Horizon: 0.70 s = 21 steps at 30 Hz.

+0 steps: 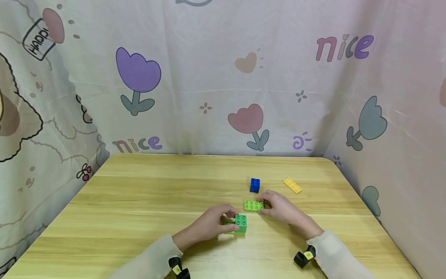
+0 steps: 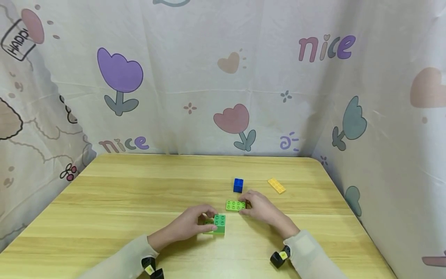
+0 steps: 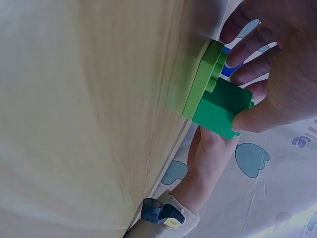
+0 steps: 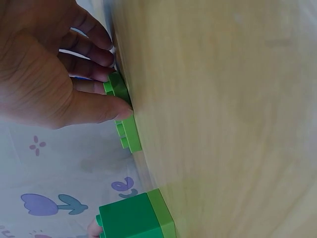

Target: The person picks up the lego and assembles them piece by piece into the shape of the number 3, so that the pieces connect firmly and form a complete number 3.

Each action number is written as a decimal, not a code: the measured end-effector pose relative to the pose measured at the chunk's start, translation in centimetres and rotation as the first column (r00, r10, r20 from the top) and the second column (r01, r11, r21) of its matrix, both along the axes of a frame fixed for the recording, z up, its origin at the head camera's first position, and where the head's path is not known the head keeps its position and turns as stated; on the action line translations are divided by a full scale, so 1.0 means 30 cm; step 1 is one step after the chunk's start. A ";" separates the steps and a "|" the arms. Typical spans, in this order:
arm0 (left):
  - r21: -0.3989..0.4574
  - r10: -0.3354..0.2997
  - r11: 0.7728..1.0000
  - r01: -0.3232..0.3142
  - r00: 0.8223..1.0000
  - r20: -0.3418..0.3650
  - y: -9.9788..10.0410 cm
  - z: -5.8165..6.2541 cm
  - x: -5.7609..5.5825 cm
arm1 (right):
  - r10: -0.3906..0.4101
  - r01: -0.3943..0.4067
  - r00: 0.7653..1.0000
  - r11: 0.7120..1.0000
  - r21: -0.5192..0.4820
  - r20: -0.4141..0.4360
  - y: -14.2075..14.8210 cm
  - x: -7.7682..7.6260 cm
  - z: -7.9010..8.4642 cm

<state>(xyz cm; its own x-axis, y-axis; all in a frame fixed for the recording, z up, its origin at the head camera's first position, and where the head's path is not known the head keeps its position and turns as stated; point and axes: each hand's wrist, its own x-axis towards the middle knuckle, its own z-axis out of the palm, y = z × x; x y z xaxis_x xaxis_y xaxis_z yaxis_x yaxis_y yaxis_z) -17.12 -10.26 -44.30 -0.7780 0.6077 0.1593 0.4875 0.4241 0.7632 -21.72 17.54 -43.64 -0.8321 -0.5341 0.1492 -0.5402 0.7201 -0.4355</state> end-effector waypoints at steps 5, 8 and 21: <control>-0.007 0.008 1.000 -0.008 1.000 0.006 0.001 0.001 0.002 | -0.007 0.007 1.000 1.000 0.005 -0.005 -0.002 0.003 0.002; -0.008 0.011 1.000 -0.011 1.000 0.011 0.002 0.003 0.002 | -0.008 0.008 1.000 1.000 0.001 -0.010 -0.001 0.004 0.004; -0.012 0.021 1.000 -0.021 0.999 0.035 0.006 0.006 0.003 | -0.017 0.017 1.000 1.000 -0.019 0.010 -0.003 0.008 0.018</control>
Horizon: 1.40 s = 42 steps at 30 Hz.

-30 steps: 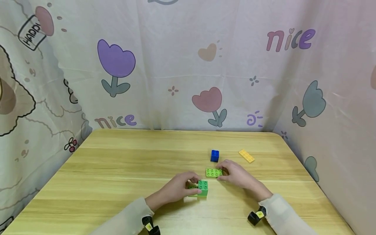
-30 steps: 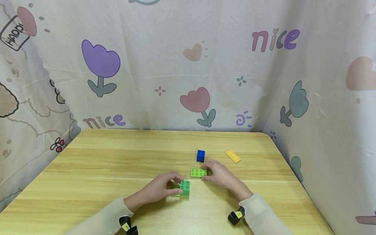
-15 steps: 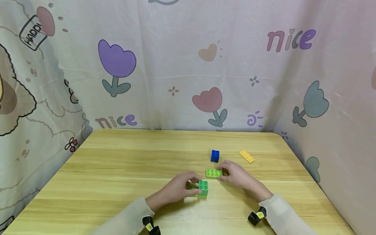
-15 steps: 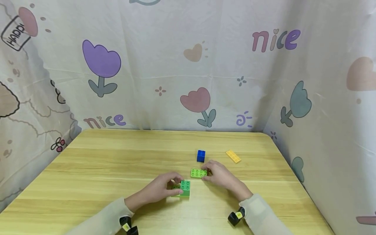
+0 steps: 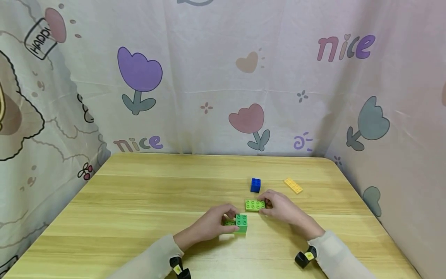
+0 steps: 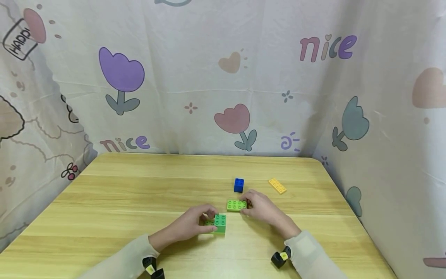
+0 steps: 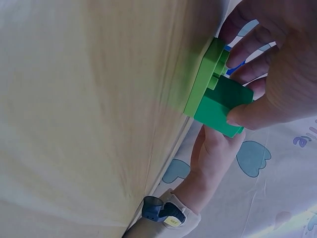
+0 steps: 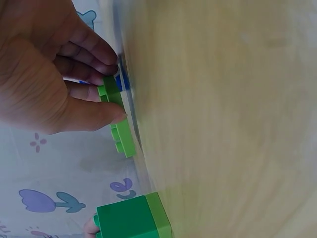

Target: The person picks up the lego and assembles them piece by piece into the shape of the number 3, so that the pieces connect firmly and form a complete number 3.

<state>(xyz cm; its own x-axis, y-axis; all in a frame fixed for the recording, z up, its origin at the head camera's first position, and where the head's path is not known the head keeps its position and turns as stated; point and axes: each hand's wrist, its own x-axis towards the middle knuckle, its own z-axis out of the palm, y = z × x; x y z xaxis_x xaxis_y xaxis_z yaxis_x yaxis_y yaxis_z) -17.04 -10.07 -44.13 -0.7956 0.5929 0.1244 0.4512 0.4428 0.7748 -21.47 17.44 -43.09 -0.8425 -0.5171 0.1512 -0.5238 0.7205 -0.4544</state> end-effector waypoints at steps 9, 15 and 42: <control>0.009 -0.002 1.000 0.002 1.000 0.015 0.001 0.003 0.000 | 0.003 -0.003 1.000 1.000 -0.022 -0.003 -0.003 0.009 0.027; 0.012 0.004 1.000 -0.004 1.000 0.025 0.001 0.002 0.000 | -0.005 0.005 1.000 1.000 -0.031 0.001 -0.004 0.020 0.049; 0.045 0.011 0.999 -0.013 0.999 0.037 0.004 -0.001 0.002 | 0.123 -0.128 0.991 0.984 -0.126 -0.044 -0.035 0.094 0.149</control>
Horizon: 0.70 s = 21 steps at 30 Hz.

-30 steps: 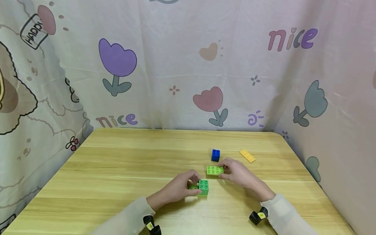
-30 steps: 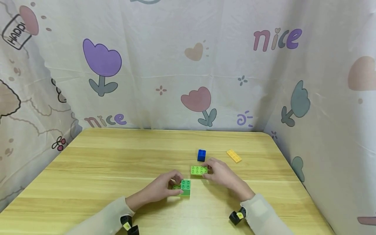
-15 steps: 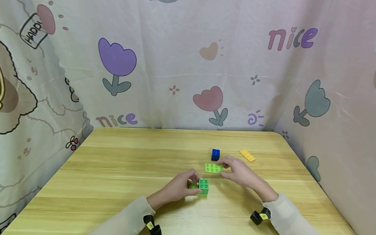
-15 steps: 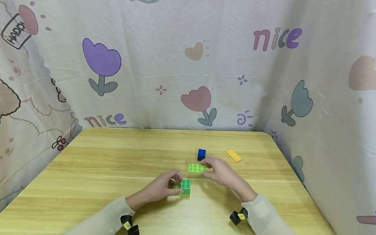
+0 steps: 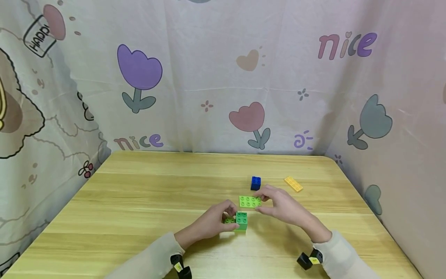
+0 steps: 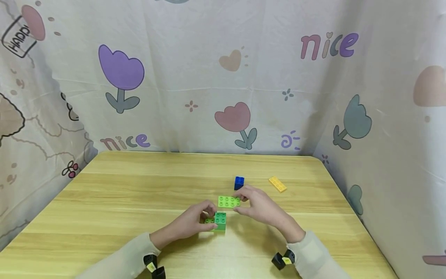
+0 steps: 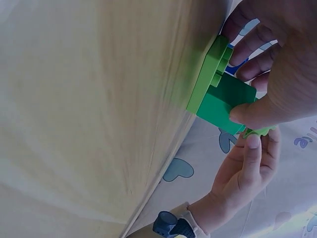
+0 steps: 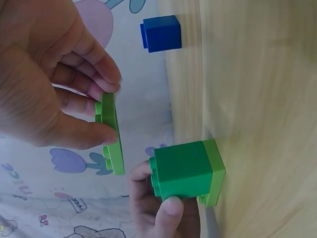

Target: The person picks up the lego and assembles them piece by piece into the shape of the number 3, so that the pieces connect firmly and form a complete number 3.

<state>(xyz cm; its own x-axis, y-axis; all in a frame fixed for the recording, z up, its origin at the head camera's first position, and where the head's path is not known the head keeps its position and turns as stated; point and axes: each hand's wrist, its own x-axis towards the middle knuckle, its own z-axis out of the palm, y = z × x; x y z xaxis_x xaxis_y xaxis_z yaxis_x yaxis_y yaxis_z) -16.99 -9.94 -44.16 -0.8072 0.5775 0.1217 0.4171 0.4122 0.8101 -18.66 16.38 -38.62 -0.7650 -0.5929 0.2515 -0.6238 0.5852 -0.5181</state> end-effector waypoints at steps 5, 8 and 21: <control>0.009 -0.007 1.000 0.007 1.000 -0.003 0.000 0.004 0.002 | 0.018 -0.017 0.999 1.000 -0.009 0.033 -0.010 0.013 0.009; 0.014 -0.012 1.000 0.012 1.000 -0.009 0.000 0.005 0.003 | 0.025 -0.025 0.999 1.000 -0.004 0.046 -0.018 0.019 0.010; 0.006 -0.009 1.000 0.009 1.000 0.026 0.007 -0.001 0.000 | 0.085 -0.085 0.996 0.996 0.011 0.040 -0.047 0.039 0.005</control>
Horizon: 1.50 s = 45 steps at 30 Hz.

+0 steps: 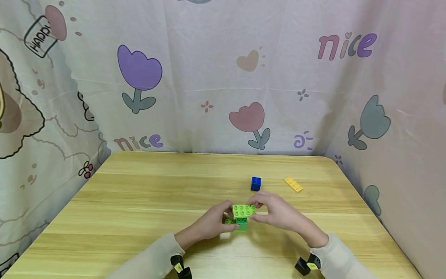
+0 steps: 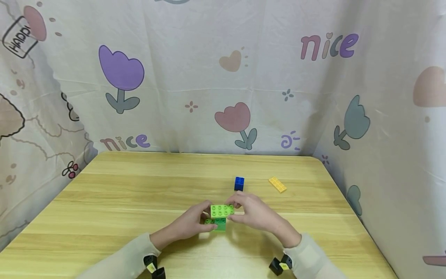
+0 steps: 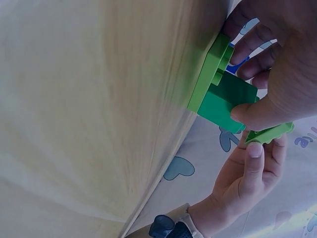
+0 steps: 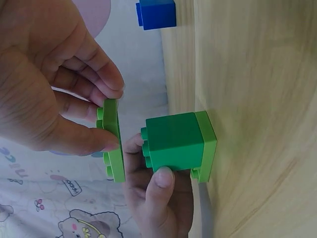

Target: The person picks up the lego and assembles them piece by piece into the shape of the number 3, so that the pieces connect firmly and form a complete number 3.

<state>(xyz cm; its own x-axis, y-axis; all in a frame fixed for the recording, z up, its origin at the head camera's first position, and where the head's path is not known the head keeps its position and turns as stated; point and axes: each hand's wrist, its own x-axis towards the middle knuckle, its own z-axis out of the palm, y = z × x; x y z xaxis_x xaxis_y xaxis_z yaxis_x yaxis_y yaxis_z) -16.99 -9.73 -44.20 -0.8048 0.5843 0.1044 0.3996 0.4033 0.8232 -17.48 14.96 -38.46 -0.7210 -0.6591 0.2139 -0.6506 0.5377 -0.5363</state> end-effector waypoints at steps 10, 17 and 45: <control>0.030 -0.007 1.000 0.006 1.000 0.024 -0.002 -0.002 -0.001 | 0.017 -0.015 0.999 0.999 0.047 -0.032 -0.018 0.008 -0.010; 0.037 -0.014 0.999 0.014 1.000 0.009 -0.005 -0.005 0.000 | 0.011 -0.010 0.999 0.999 0.051 -0.031 -0.024 0.016 -0.011; 0.007 -0.001 1.000 0.001 1.000 -0.016 -0.007 -0.011 -0.001 | 0.045 -0.039 0.997 0.994 0.098 -0.067 -0.082 0.018 -0.026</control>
<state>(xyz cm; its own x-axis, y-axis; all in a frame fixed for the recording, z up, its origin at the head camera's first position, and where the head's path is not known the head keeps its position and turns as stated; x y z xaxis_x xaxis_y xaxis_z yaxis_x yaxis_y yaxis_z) -17.01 -9.93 -44.52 -0.8022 0.5847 0.1209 0.4130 0.3971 0.8196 -16.94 12.52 -39.24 -0.6780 -0.7083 0.1963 -0.7072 0.5560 -0.4367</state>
